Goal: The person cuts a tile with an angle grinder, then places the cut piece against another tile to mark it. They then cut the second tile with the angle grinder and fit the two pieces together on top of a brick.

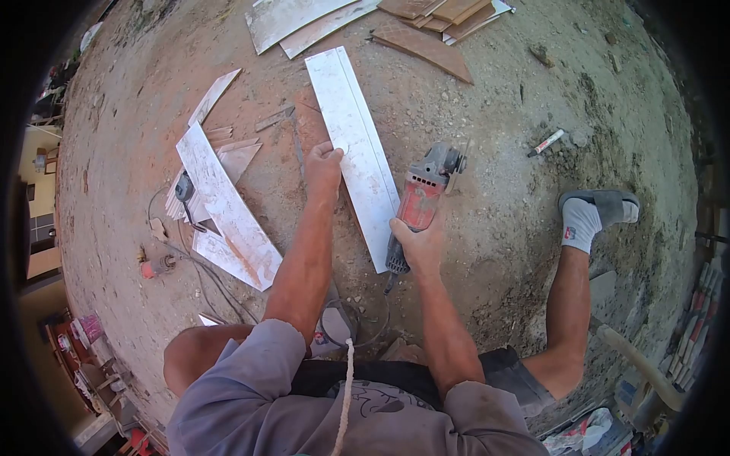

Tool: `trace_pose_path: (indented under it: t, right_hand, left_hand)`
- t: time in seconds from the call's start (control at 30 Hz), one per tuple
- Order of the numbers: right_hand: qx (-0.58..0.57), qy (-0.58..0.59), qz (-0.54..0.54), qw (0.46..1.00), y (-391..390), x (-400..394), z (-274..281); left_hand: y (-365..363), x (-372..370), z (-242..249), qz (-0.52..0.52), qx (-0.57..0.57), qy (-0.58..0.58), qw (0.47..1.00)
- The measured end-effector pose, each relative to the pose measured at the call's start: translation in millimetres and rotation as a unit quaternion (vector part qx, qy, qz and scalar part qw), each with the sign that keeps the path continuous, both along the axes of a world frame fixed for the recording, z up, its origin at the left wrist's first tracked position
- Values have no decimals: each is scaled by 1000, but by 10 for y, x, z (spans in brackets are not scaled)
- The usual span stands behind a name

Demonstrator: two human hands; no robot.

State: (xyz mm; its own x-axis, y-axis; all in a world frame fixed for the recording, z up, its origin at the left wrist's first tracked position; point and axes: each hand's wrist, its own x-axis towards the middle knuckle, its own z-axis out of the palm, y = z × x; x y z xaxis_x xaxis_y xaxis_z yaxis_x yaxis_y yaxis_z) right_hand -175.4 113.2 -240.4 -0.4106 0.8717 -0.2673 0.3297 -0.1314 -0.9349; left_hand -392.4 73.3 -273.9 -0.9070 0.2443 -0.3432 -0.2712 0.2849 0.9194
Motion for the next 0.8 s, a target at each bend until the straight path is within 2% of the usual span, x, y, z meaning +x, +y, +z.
trace_pose_path:
  t: [0.07,0.17,0.23,0.3,0.37,0.4,0.47,0.5,0.57,0.6,0.63,0.67,0.8]
  right_hand:
    - [7,28,4,1000,-11,-79,66]
    - [-4,-20,44,999,-39,-160,123]
    - [47,-45,32,997,-59,-163,-3]
    - [39,-47,36,997,-63,-177,38]
    - [34,-48,37,998,-39,-174,35]
    - [27,-28,34,999,-30,-176,-6]
    - [19,-7,31,999,-24,-179,-21]
    - [4,-13,36,999,-18,-171,-9]
    - [-10,-18,39,999,-9,-171,-8]
    - [-7,-10,36,999,-12,-174,-11]
    - [-4,-2,33,999,-9,-174,-14]
    - [-4,-5,32,999,-2,-171,-8]
    - [-17,-42,38,998,44,-177,55]
  left_hand:
    - [-113,-59,-2,21,1,-3,1000]
    - [-235,-98,-107,52,-32,1,998]
    - [-279,-147,-168,43,-57,17,997]
    - [-338,-147,-202,29,-83,28,996]
    - [-387,-171,-203,34,-34,-50,998]
    - [-395,-170,-193,33,-32,-50,998]
    - [-438,-152,-138,91,-5,-135,987]
    - [-429,-129,-104,91,-6,-135,987]
    - [-364,-72,-55,133,-24,-61,989]
    - [-351,-120,-214,132,-25,-62,989]
    - [-318,-209,-436,98,-38,16,994]
    - [-278,-226,-453,64,-51,94,992]
    - [-195,-181,-409,55,-61,63,995]
